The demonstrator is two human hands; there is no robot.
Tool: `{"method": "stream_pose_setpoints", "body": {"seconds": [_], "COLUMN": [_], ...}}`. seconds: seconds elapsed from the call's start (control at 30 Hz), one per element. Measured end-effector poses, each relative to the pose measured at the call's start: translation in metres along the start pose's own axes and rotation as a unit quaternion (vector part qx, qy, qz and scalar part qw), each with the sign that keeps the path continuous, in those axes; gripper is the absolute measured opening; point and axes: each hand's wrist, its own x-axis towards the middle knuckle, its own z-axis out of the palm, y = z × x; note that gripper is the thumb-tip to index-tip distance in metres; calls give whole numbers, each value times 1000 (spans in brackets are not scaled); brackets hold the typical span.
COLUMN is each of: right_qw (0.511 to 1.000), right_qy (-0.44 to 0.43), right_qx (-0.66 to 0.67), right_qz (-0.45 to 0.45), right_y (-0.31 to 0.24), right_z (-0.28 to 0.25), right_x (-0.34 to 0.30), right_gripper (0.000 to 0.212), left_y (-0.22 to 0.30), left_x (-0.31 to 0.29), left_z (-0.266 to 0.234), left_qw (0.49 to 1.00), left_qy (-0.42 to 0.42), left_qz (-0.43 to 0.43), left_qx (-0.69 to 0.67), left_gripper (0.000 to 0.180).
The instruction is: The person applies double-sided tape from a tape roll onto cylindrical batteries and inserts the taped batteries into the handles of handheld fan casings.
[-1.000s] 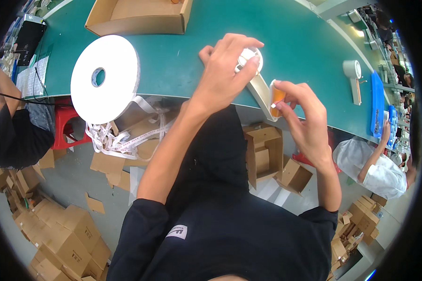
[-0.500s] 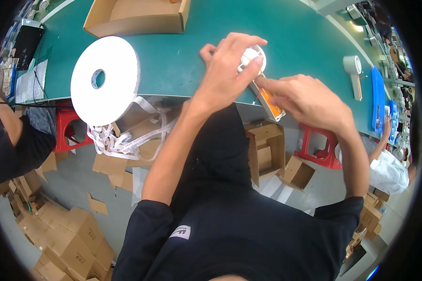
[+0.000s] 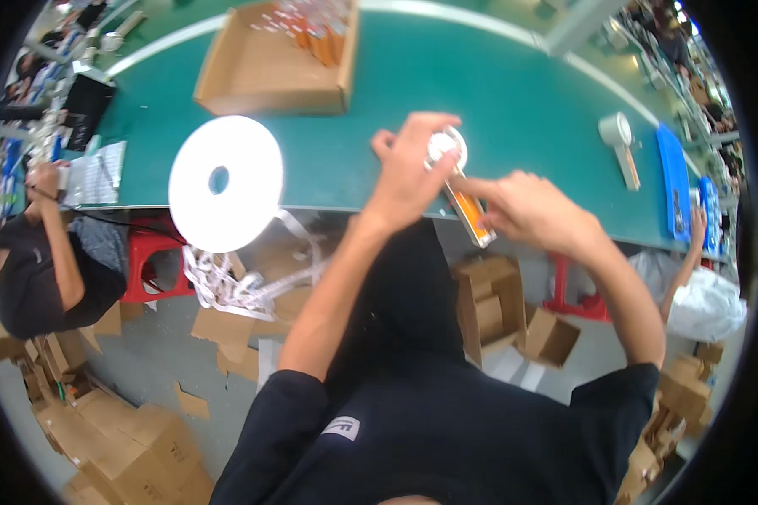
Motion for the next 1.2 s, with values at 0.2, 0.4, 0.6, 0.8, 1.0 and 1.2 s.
{"method": "stream_pose_setpoints", "body": {"seconds": [0.2, 0.4, 0.6, 0.8, 1.0, 1.2], "right_qw": [991, 964, 932, 895, 887, 772], "right_qy": [111, 233, 340, 387, 367, 615], "right_qx": [-73, -126, -89, -124, -140, -157], "right_qz": [19, 14, 86, 184, 243, -16], "right_y": [-14, -1, 75, 138, 119, 89], "right_z": [33, 49, 17, -5, -12, 39], "right_x": [1, 0, 21, 41, 37, 44], "right_gripper": [57, 51, 44, 46, 47, 39], "left_y": [-5, -6, -9, -5, -3, -6], "left_x": [-9, -5, -4, -4, -2, 53], "left_z": [0, -2, -2, 2, -10, -107], "left_qw": [999, 999, 993, 994, 993, 948], "left_qy": [5, 39, 102, 100, 115, 167], "left_qz": [-38, 18, -45, -42, 1, 23], "left_qx": [-37, -20, -46, -27, 14, 269], "left_gripper": [29, 46, 22, 18, 14, 23]}}
